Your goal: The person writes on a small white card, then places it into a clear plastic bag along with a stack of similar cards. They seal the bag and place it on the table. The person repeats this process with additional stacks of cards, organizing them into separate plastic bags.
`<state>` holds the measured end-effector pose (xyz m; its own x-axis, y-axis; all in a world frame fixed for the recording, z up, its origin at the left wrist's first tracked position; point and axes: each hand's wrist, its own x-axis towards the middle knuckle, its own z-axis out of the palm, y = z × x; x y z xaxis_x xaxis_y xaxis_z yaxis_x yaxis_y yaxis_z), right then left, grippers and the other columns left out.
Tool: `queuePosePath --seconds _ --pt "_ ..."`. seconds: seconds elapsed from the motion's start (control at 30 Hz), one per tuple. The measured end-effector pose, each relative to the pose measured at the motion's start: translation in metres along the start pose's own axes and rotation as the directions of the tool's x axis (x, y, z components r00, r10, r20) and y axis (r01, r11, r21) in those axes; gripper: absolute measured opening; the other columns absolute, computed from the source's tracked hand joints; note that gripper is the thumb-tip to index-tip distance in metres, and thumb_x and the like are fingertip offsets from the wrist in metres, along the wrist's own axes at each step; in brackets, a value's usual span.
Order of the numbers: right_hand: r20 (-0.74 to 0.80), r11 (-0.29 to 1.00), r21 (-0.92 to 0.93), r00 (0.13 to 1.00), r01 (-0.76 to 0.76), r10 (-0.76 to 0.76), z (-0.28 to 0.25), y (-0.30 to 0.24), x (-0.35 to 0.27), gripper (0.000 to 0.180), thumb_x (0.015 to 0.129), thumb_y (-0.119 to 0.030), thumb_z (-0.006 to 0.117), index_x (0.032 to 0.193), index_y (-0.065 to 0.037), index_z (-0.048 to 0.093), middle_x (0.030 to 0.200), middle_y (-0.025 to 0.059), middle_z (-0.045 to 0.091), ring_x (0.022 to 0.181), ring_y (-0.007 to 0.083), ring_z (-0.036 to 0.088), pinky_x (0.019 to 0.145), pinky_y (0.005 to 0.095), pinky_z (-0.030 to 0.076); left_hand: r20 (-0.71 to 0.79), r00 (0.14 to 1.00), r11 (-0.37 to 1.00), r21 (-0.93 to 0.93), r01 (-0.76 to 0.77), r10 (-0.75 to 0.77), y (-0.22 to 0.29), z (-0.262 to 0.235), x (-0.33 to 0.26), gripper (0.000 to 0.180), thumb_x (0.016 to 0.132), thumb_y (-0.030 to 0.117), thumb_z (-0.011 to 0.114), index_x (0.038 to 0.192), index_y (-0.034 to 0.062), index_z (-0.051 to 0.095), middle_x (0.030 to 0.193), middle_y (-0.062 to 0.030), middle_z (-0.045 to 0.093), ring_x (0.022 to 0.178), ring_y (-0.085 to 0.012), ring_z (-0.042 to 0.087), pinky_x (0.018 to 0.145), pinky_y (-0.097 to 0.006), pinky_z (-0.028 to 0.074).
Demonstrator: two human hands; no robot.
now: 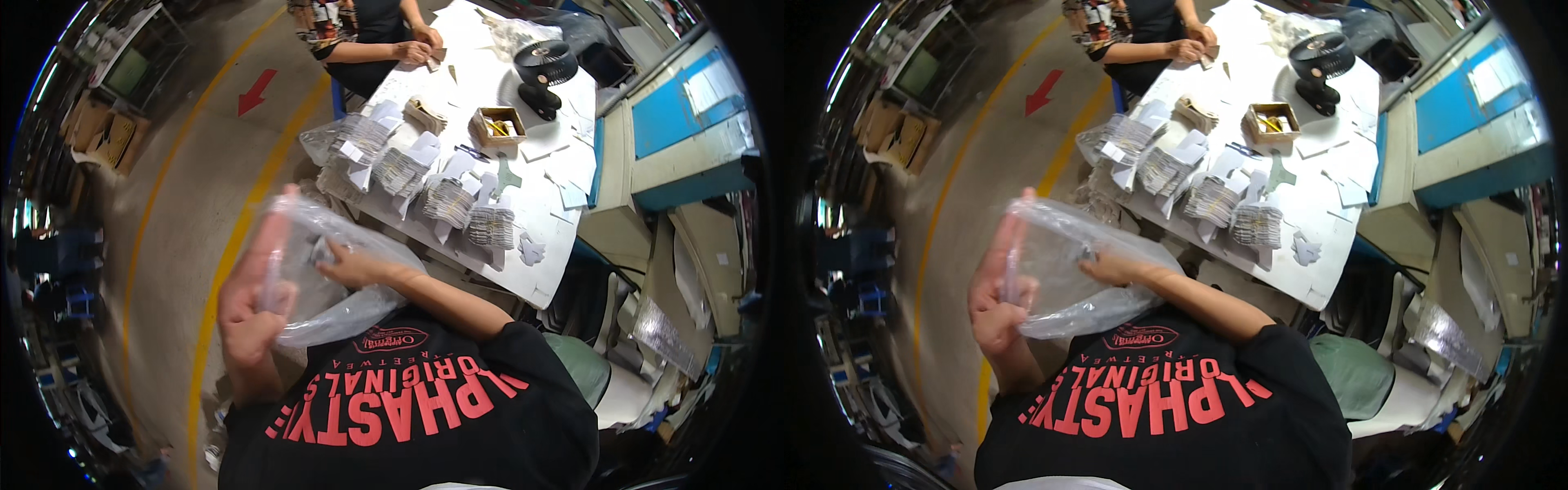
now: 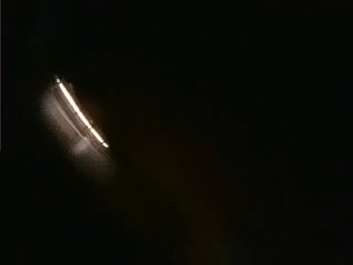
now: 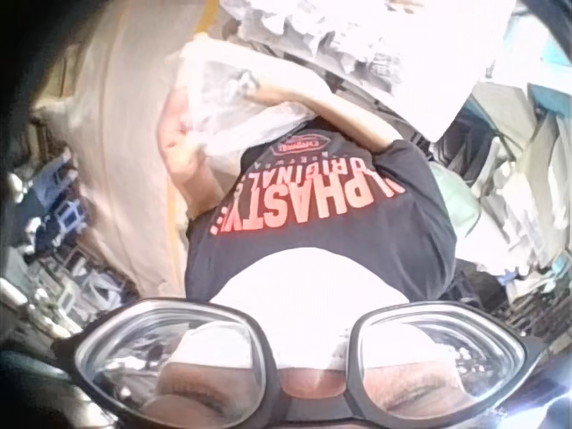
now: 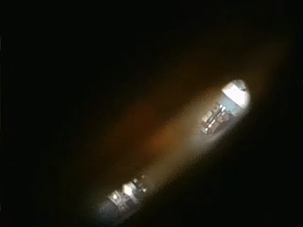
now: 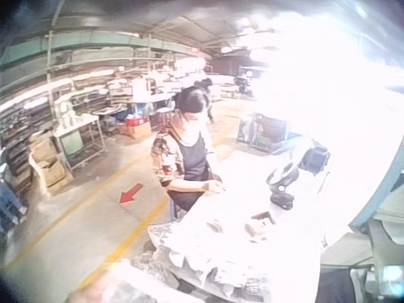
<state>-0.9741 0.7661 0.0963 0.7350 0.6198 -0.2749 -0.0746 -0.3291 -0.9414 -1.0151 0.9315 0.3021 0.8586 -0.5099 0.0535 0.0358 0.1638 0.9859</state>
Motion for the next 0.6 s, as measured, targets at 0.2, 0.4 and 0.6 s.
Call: queuePosePath --seconds 0.2,0.4,0.6 --pt "0.298 0.840 0.285 0.790 0.462 -0.536 -0.114 -0.089 -0.130 0.056 0.107 -0.031 0.057 0.149 0.005 0.053 0.143 0.0265 0.061 0.135 0.0347 0.060 0.114 0.0429 0.045 -0.345 0.937 0.991 -0.094 -0.097 0.059 -0.009 -0.019 -0.013 0.115 0.058 0.003 0.053 0.165 -0.0102 0.013 0.174 -0.0288 0.009 0.054 0.0020 0.042 0.049 -0.016 0.032" --pt "-0.836 0.999 0.043 0.546 -0.025 0.050 -0.185 0.024 -0.197 0.085 0.089 -0.041 0.083 0.152 0.002 0.045 0.145 0.0214 0.057 0.130 0.0360 0.057 0.106 0.0434 0.049 -0.399 0.912 0.976 -0.141 -0.165 0.096 -0.004 -0.026 -0.008 0.119 0.058 0.003 0.056 0.166 -0.0073 0.008 0.177 -0.0228 0.001 0.050 -0.0002 0.038 0.047 -0.017 0.029" --pt "-0.635 0.826 0.564 0.644 0.010 0.427 -0.172 0.154 -0.207 0.097 0.090 -0.045 0.082 0.160 -0.002 0.032 0.148 0.0216 0.055 0.131 0.0302 0.058 0.105 0.0422 0.050 -0.380 0.922 0.972 -0.178 -0.151 0.074 0.006 -0.045 -0.002 0.120 0.058 0.003 0.059 0.166 -0.0070 0.008 0.176 -0.0243 0.001 0.051 -0.0009 0.040 0.047 -0.018 0.032"
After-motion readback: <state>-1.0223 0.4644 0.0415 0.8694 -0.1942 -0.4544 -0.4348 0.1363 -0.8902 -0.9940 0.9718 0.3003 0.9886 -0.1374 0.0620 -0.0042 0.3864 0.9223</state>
